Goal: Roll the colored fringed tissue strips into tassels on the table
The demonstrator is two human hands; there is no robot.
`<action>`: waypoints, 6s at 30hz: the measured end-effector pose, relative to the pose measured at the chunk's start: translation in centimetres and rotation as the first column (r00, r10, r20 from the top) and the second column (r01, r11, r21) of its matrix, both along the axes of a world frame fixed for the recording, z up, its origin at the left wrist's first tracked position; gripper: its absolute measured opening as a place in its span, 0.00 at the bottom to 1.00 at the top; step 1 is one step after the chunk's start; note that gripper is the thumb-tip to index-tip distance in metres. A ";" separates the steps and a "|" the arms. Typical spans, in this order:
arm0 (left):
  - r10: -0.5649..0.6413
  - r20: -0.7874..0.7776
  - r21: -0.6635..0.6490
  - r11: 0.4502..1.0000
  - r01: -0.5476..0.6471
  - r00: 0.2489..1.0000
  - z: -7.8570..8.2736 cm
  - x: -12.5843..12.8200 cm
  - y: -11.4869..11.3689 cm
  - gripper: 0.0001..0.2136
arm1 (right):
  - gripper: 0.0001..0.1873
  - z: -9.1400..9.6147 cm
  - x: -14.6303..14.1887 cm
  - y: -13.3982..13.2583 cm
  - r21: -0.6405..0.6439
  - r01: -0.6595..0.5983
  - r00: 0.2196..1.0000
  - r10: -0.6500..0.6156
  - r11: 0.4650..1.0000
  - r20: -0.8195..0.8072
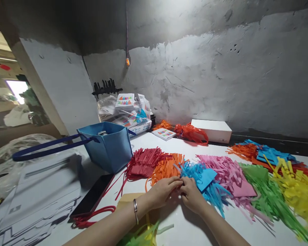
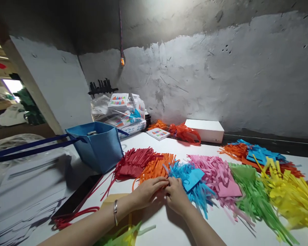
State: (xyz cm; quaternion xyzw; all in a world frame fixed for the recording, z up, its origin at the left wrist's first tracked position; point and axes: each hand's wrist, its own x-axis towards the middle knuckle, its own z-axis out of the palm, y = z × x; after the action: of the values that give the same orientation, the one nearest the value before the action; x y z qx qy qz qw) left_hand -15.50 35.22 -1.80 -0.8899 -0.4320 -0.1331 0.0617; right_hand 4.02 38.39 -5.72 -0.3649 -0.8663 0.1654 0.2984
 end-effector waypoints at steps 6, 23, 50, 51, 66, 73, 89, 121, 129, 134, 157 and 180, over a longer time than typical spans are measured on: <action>0.075 -0.139 0.075 0.995 -0.065 0.987 0.0 0.2 -0.1 0.08 | 0.14 0.3 0.1 0.6 -0.051 0.102 0.995 -0.103 0.993 -0.003; 0.272 -0.180 0.124 0.960 -0.253 0.945 -1.5 -0.1 -1.4 0.10 | 0.08 0.4 -2.4 1.4 -0.068 0.171 0.982 -0.164 0.983 0.096; 0.301 0.033 0.009 0.953 -0.302 0.953 0.1 0.4 -1.4 0.09 | 0.22 -1.6 -2.2 1.8 -0.318 0.065 0.808 -0.237 0.946 -0.540; 0.300 0.034 0.010 0.954 -0.301 0.953 0.2 0.4 -1.4 0.08 | 0.22 -1.7 -2.3 1.9 -0.323 0.069 0.812 -0.241 0.944 -0.531; 0.196 0.014 0.062 0.979 -0.196 0.981 0.2 1.1 -0.8 0.07 | 0.15 -1.7 -1.6 3.4 -0.591 -0.238 0.735 -0.255 0.770 -0.628; 0.006 -0.103 0.102 0.995 0.004 0.995 -0.1 0.7 0.2 0.11 | 0.13 -1.4 -1.1 3.4 -0.638 -0.316 0.720 -0.261 0.702 -0.643; -0.051 -0.177 0.260 0.961 0.097 0.983 -1.5 -0.2 1.8 0.10 | 0.15 -2.7 -2.2 3.8 -0.561 -0.204 0.735 -0.253 0.803 -0.629; -0.053 0.140 0.315 0.949 0.006 0.989 -1.6 -0.8 0.9 0.09 | 0.19 -2.4 -3.3 3.2 -0.543 -0.147 0.772 -0.248 0.827 -0.586; -0.057 0.125 0.268 0.963 0.021 0.990 -1.6 -0.9 0.8 0.09 | 0.18 -2.6 -3.1 3.5 -0.590 -0.172 0.775 -0.261 0.789 -0.576; -0.039 0.119 0.256 0.967 0.007 0.992 -1.8 -1.3 1.3 0.12 | 0.18 -2.0 -2.3 3.5 -0.591 -0.240 0.752 -0.237 0.771 -0.615; -0.032 0.131 0.252 0.968 -0.002 0.991 -1.7 -0.2 1.9 0.13 | 0.16 -1.3 -2.0 3.2 -0.615 -0.289 0.728 -0.249 0.734 -0.639; -0.179 -0.252 0.284 0.926 0.250 0.951 -1.3 -1.3 1.2 0.06 | 0.17 -2.5 -3.0 4.1 -0.384 0.108 0.790 -0.314 0.917 -0.527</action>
State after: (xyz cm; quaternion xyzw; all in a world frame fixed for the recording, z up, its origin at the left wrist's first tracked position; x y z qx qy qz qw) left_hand -16.77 36.45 -3.06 -0.9201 -0.2952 -0.1058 0.2346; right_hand 0.98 42.50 -8.24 -0.4379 -0.6463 0.3774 0.4980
